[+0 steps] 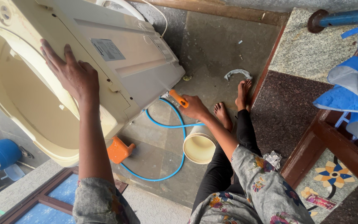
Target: The person scrubs a washing machine drain hose with a cloth, attaches a spray nozzle to a hose, and sprays water inside and outside the washing machine.
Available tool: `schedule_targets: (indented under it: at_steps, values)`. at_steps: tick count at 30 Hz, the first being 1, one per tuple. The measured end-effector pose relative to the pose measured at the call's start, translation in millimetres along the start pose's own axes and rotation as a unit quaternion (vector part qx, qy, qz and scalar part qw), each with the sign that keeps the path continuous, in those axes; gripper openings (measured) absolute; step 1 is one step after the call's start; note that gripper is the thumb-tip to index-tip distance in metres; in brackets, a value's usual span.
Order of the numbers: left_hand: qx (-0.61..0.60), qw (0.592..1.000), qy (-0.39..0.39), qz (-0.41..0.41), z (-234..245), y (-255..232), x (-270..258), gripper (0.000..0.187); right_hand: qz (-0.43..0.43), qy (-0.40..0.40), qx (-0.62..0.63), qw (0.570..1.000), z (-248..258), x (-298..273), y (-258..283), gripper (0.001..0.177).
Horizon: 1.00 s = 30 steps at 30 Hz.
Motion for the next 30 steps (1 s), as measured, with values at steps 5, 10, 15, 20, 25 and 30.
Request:
schedule_targets:
  at_steps: [5,10,15,20,25,30]
  values:
    - [-0.007,1.000,0.005,0.009,-5.3,1.8,-1.0,0.059,0.059,0.035,0.056,0.996,-13.6,-16.5,23.7,0.019]
    - [0.130,0.990,0.021,-0.039,-17.1,1.9,-0.2,0.054,0.127,0.079,0.155,0.976,-35.4,-39.6,78.3,0.015]
    - [0.113,0.993,0.025,-0.030,-9.3,-6.4,-1.0,0.054,0.174,0.080,0.177,0.965,-30.8,-62.0,150.6,0.012]
    - [0.087,0.995,0.037,-0.018,3.4,-16.5,-0.9,0.056,0.161,0.099,0.182,0.965,-16.3,-74.7,191.8,0.012]
    - [0.051,0.998,0.024,-0.008,6.8,-18.1,1.2,0.051,0.205,0.052,0.183,0.960,-2.7,-64.9,214.3,0.011]
    - [0.022,0.999,0.029,0.011,14.0,-18.3,3.5,0.057,0.227,0.046,0.185,0.955,-0.9,-45.2,234.9,0.011]
Point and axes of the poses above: each hand's wrist, its own x-axis towards the middle knuckle, its own z-axis out of the back of the hand, y = z × x, the point moved 1 cm from there along x, towards the middle knuckle, and after that the axes turned 5 degrees about x, right-handed, at the moved point
